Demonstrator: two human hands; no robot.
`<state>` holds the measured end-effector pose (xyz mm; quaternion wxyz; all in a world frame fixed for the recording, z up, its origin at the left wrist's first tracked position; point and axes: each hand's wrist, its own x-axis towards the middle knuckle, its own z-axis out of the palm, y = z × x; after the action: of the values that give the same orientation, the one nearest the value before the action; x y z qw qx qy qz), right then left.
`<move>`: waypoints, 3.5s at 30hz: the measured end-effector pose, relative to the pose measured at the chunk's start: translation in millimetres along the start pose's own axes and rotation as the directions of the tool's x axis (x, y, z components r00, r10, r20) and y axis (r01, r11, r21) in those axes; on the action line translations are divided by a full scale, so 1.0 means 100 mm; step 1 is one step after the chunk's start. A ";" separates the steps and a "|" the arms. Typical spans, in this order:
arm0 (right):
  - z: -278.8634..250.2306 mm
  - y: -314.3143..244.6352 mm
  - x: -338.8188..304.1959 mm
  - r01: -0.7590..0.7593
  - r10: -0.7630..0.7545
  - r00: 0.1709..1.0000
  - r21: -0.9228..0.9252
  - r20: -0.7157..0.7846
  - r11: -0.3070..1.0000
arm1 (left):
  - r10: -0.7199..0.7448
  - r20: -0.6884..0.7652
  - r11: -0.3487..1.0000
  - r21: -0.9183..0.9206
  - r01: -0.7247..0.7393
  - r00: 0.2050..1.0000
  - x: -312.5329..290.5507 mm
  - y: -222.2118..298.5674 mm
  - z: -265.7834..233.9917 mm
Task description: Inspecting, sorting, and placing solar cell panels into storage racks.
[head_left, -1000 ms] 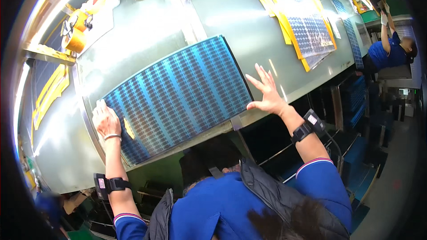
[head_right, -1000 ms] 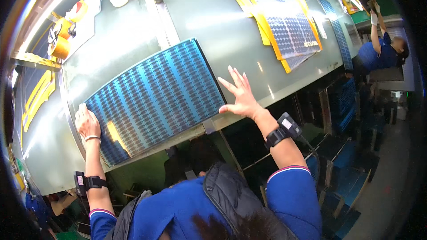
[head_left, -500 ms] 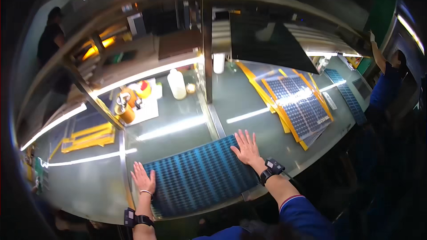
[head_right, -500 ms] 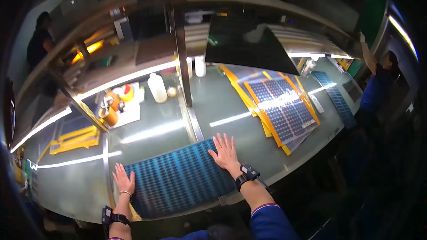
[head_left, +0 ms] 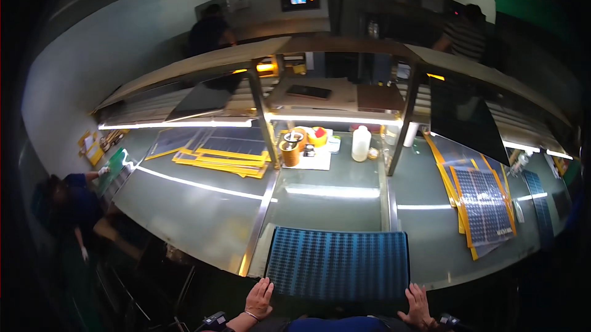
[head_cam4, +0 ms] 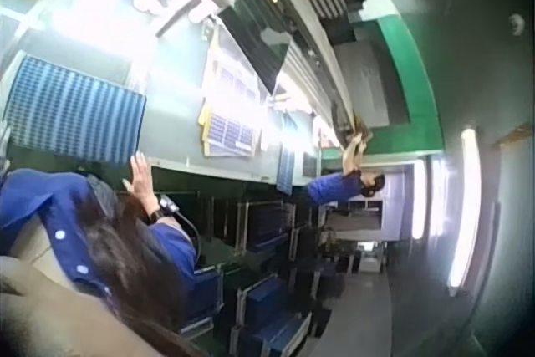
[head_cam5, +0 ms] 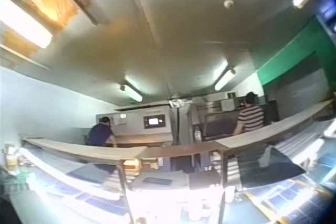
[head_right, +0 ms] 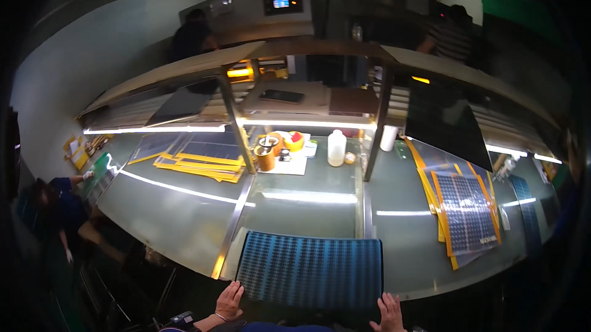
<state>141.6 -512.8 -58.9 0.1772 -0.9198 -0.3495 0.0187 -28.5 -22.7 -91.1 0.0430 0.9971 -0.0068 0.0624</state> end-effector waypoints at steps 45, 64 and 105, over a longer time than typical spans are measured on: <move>0.83 -1.38 2.26 -0.417 0.586 0.810 0.714 0.012 0.563 | -0.926 0.045 -0.133 -0.968 -0.212 0.374 3.82 -4.68 -2.10; 1.50 -1.88 2.24 -0.510 0.442 0.799 -0.073 -0.407 0.857 | -0.915 0.283 -0.354 -0.904 -0.238 0.288 0.03 -3.27 -0.80; 3.45 -3.31 -5.12 -0.375 0.570 -0.817 0.672 0.086 -0.639 | 0.668 0.216 0.720 -0.428 -0.546 0.712 0.86 2.18 0.02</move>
<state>-510.3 -508.5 -316.0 0.2814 -0.5356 0.7909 -0.0915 52.6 -241.0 -63.5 0.1857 0.9088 -0.3570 -0.1101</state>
